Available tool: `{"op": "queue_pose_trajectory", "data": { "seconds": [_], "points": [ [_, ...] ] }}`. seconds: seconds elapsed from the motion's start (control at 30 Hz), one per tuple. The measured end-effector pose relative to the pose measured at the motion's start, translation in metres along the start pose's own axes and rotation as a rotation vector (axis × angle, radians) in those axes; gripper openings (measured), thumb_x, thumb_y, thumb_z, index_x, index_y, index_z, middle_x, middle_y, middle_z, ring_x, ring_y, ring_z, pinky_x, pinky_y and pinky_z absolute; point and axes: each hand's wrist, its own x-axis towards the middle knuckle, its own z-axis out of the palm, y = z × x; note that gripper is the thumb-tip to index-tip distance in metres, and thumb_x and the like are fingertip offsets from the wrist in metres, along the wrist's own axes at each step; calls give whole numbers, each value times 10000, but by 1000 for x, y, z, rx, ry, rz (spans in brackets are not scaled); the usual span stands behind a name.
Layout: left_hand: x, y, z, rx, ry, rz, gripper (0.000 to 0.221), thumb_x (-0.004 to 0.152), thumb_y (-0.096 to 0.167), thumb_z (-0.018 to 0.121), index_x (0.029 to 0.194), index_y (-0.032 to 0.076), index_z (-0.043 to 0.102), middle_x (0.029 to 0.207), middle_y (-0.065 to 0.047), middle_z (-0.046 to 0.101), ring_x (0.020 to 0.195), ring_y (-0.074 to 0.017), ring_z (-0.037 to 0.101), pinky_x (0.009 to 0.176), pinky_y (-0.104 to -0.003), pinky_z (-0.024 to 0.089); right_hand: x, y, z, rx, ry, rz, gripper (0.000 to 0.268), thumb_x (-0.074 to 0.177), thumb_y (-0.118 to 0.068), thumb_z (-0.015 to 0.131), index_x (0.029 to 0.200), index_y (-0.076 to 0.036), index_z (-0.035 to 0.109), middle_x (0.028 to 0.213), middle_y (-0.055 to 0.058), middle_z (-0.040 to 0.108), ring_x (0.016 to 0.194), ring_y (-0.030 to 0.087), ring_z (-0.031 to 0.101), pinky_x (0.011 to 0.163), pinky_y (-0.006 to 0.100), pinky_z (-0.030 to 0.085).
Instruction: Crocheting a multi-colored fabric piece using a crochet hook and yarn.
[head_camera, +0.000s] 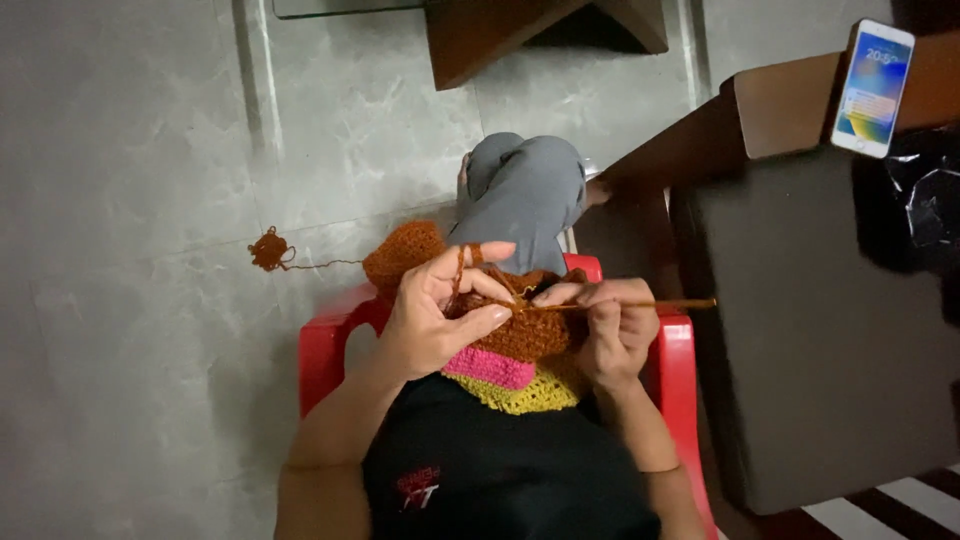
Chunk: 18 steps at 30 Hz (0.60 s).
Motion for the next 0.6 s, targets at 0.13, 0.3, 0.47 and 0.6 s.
{"op": "queue_pose_trajectory", "data": {
  "seconds": [0.13, 0.3, 0.47, 0.6],
  "points": [
    [-3, 12, 13, 284, 149, 93, 521, 821, 73, 780, 1328, 44, 662, 820, -46, 791, 637, -63, 602, 627, -224, 524, -8, -2, -30, -452, -342, -237, 133, 930, -150, 651, 974, -44, 586, 913, 286, 736, 701, 397, 715, 648, 477, 596],
    [-4, 15, 30, 177, 133, 72, 522, 800, 92, 813, 1292, 3, 664, 789, -56, 762, 684, -63, 591, 624, -226, 523, -21, 39, -49, -754, -455, -748, 244, 855, -45, 802, 1090, -35, 733, 1144, 294, 757, 672, 363, 665, 565, 435, 566],
    [4, -22, 20, -395, 83, -146, 539, 749, -68, 802, 1260, -26, 636, 830, -99, 744, 688, -55, 682, 630, -164, 559, -20, 35, -24, -271, -126, -461, 382, 982, -293, 694, 825, 53, 735, 854, 347, 746, 686, 445, 734, 624, 512, 629],
    [5, -19, 10, -248, 128, -82, 365, 732, -44, 837, 1074, -54, 707, 791, -115, 746, 638, -14, 638, 564, -138, 525, -9, 6, -2, -289, -106, -432, 437, 1079, -328, 468, 862, 46, 528, 874, 347, 755, 662, 428, 764, 599, 449, 619]
  ]
}}
